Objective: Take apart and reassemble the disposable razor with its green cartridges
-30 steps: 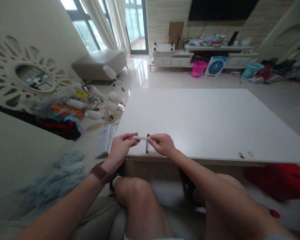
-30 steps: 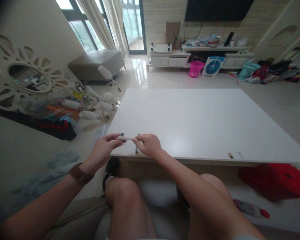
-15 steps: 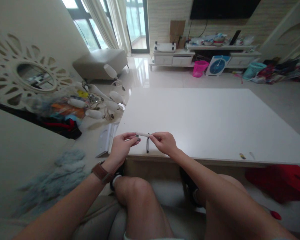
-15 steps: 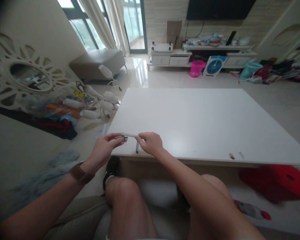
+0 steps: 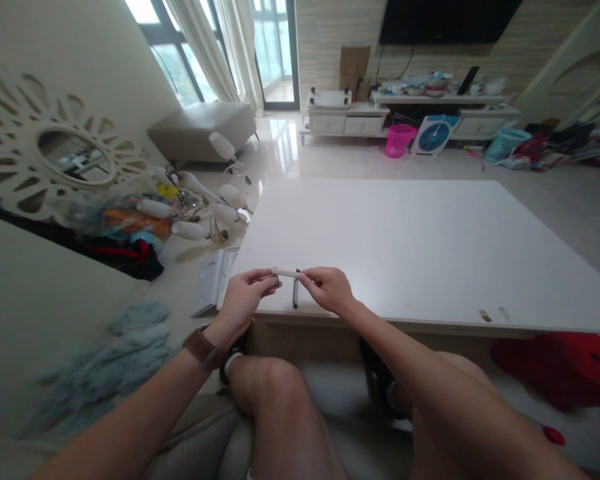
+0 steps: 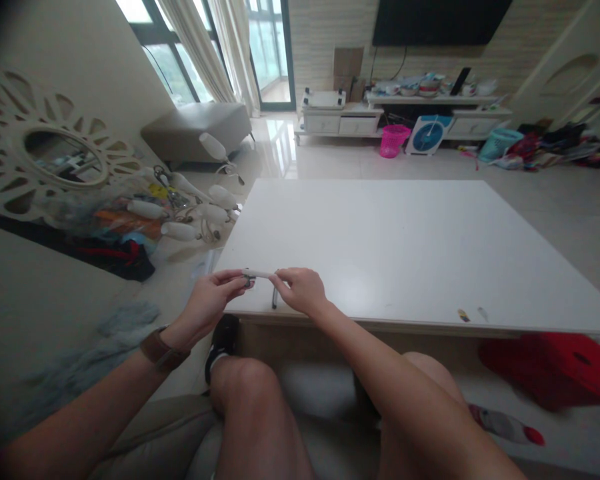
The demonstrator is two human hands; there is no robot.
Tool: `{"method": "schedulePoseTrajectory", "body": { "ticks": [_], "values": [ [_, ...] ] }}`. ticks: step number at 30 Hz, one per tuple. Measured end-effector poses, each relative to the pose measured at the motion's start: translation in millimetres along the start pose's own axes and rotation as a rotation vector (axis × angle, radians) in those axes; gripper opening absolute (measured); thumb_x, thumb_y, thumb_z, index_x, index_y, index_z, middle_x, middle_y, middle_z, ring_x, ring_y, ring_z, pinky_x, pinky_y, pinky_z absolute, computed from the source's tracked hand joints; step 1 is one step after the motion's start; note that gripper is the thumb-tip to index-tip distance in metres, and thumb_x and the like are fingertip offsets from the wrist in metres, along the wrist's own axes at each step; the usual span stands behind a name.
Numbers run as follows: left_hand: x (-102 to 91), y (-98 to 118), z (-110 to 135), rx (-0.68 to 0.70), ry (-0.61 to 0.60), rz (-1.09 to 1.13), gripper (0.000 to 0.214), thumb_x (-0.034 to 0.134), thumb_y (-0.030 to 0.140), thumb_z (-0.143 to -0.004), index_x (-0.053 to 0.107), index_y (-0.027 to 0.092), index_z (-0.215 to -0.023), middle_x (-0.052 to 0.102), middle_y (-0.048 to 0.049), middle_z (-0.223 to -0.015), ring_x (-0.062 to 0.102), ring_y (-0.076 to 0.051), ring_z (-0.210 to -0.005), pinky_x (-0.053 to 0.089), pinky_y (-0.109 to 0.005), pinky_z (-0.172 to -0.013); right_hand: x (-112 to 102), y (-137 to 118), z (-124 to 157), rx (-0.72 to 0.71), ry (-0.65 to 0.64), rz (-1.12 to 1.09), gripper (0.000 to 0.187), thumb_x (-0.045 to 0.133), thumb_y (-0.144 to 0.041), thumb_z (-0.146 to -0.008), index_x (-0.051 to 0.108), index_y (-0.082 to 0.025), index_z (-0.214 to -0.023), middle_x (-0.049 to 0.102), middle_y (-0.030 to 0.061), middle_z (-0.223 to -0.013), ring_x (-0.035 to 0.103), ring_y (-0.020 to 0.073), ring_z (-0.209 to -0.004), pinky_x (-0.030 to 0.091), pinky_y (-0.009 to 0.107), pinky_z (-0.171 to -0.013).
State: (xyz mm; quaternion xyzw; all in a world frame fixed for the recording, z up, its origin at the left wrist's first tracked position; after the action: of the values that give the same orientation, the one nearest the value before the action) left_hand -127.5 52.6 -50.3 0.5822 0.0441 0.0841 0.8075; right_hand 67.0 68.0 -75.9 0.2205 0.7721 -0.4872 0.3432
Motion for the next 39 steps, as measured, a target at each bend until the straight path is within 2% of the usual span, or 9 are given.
{"method": "schedulePoseTrajectory", "body": {
  "ticks": [8, 15, 21, 29, 35, 39],
  "values": [
    [2.0, -3.4, 1.2, 0.02, -0.063, -0.072, 0.021, 0.08, 0.024, -0.063, 0.075, 0.011, -0.079, 0.075, -0.0085, -0.077, 0.071, -0.018, -0.076, 0.053, -0.027, -0.07, 0.3, -1.5, 0.2, -0.006, -0.028, -0.026, 0.042, 0.047, -0.046, -0.099, 0.068, -0.021, -0.073, 0.061, -0.0009, -0.065, 0.048, 0.0109, -0.06, 0.027, 0.025, -0.06],
    [-0.1, -0.1, -0.6, 0.009, 0.0, -0.045, 0.031, 0.081, 0.026, -0.062, 0.074, 0.01, -0.087, 0.075, -0.0101, -0.081, 0.071, -0.018, -0.074, 0.053, -0.028, -0.071, -5.1, 2.7, -5.5, 0.071, 0.041, -0.082, 0.044, 0.047, -0.048, -0.098, 0.073, -0.02, -0.077, 0.059, -0.0011, -0.06, 0.044, 0.0105, -0.054, 0.026, 0.026, -0.057],
    [-2.1, 2.3, -1.6, 0.037, 0.017, -0.043, 0.031, 0.081, 0.027, -0.062, 0.075, 0.011, -0.087, 0.076, -0.0098, -0.082, 0.071, -0.018, -0.076, 0.051, -0.027, -0.07, -4.8, 2.1, -3.3, 0.035, 0.004, -0.03, 0.046, 0.047, -0.048, -0.098, 0.067, -0.02, -0.067, 0.058, -0.0013, -0.06, 0.043, 0.0101, -0.055, 0.026, 0.026, -0.057],
    [2.3, -0.3, 1.7, 0.041, -0.069, -0.118, 0.02, 0.076, 0.021, -0.065, 0.075, 0.011, -0.082, 0.075, -0.0082, -0.078, 0.07, -0.017, -0.075, 0.05, -0.025, -0.067, -1.0, -4.5, -1.4, -0.014, -0.04, -0.049, 0.043, 0.047, -0.046, -0.099, 0.068, -0.02, -0.07, 0.058, -0.0011, -0.062, 0.046, 0.0104, -0.058, 0.027, 0.025, -0.059],
    [-3.2, 0.7, -4.5, 0.019, 0.021, -0.005, 0.03, 0.082, 0.025, -0.062, 0.074, 0.011, -0.088, 0.075, -0.0077, -0.081, 0.07, -0.016, -0.075, 0.051, -0.026, -0.071, -6.6, 4.1, -6.6, 0.077, 0.043, -0.086, 0.043, 0.048, -0.048, -0.098, 0.074, -0.02, -0.079, 0.058, -0.0015, -0.059, 0.043, 0.0105, -0.054, 0.025, 0.026, -0.057],
    [-2.3, 0.6, -4.2, 0.024, -0.002, 0.015, 0.031, 0.082, 0.025, -0.062, 0.074, 0.011, -0.088, 0.075, -0.0085, -0.082, 0.071, -0.017, -0.078, 0.052, -0.028, -0.075, -5.1, 3.2, -3.8, 0.034, 0.016, -0.05, 0.045, 0.049, -0.046, -0.098, 0.066, -0.019, -0.066, 0.055, -0.0018, -0.058, 0.043, 0.0097, -0.054, 0.025, 0.026, -0.057]
  ]
}}
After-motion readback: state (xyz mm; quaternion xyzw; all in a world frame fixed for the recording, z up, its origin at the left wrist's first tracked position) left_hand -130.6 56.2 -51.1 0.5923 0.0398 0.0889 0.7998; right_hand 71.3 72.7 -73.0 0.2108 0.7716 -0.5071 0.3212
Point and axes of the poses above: each hand's wrist, its own z-axis away from the middle knuckle, its own x-axis out of the palm, y = z × x, the point moved 2 cm from there along -z, towards the middle knuckle
